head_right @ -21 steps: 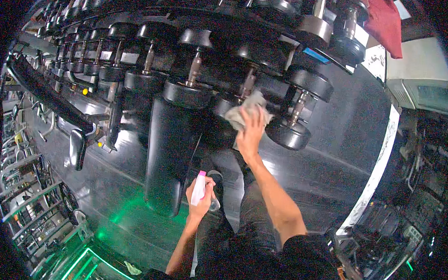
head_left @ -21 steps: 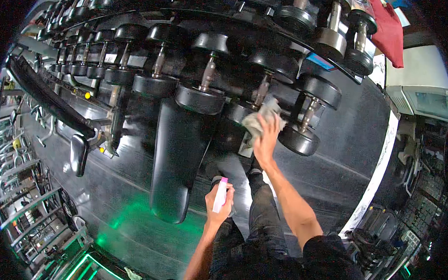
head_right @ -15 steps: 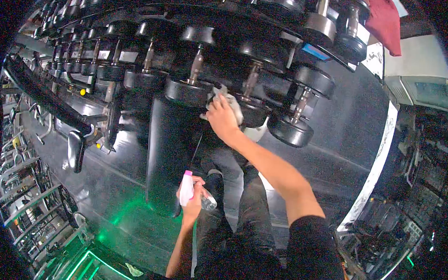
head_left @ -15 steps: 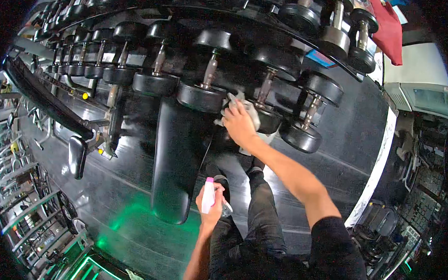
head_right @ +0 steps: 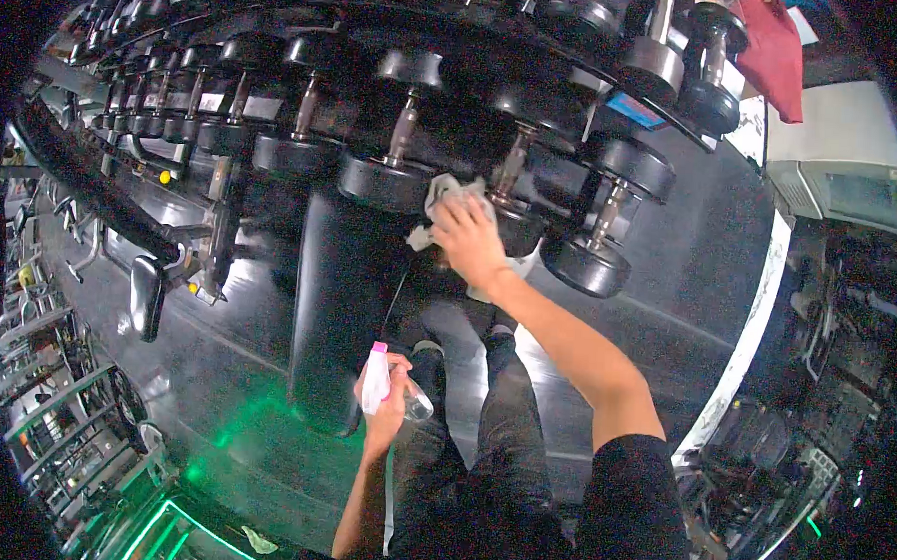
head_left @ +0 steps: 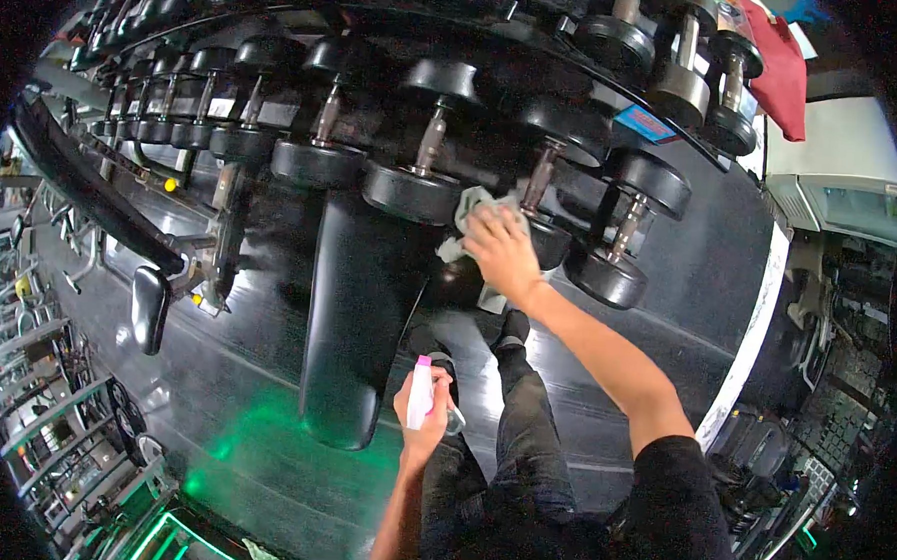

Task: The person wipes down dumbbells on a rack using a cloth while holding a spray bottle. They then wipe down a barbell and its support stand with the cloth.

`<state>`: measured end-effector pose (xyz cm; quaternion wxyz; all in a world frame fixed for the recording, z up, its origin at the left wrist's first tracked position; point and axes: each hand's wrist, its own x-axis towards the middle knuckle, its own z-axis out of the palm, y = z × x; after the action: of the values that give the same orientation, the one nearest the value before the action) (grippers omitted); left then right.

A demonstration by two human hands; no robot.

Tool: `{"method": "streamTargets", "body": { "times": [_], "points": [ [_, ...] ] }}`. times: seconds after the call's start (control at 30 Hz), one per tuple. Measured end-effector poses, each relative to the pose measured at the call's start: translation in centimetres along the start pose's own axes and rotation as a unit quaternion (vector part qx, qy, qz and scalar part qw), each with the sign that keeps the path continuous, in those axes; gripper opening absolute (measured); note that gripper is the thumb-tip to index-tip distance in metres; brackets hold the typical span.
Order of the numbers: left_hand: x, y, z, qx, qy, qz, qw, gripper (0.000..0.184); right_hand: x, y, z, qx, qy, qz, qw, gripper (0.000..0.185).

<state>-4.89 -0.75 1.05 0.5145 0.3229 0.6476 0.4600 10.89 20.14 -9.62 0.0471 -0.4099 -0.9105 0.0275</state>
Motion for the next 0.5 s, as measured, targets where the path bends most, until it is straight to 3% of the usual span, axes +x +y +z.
{"method": "streamTargets", "body": {
  "times": [0.2, 0.27, 0.33, 0.4, 0.43, 0.47, 0.5],
  "points": [
    [0.6, -1.2, -0.5, 0.023, -0.033, 0.036, 0.999, 0.01, -5.3, 0.9, -0.3, 0.092, 0.165, 0.157, 0.969, 0.046],
    [0.7, -1.3, -0.8, 0.02, -0.037, 0.02, 0.999, 0.01, -6.3, -1.0, 1.4, 0.157, 0.236, 0.331, 0.9, 0.051],
    [0.9, -1.3, -1.4, 0.038, -0.044, 0.006, 0.998, 0.011, -6.3, -3.1, 3.8, 0.148, 0.282, 0.397, 0.861, 0.051],
    [1.1, -1.3, -2.0, 0.047, -0.056, 0.008, 0.997, 0.01, -6.1, -4.5, 6.9, 0.342, 0.445, 0.545, 0.623, 0.045],
    [1.3, -1.5, -2.3, 0.049, -0.061, 0.011, 0.997, 0.01, -6.7, -4.8, 10.8, 0.322, 0.446, 0.627, 0.551, 0.033],
    [1.4, -1.6, -2.7, 0.054, -0.067, 0.01, 0.996, 0.01, -6.9, -5.0, 12.4, 0.32, 0.448, 0.632, 0.546, 0.033],
    [1.6, -1.8, -3.1, 0.076, -0.079, 0.002, 0.994, 0.008, -7.1, -5.2, 13.4, 0.49, 0.476, 0.637, 0.358, 0.03]
  ]
}}
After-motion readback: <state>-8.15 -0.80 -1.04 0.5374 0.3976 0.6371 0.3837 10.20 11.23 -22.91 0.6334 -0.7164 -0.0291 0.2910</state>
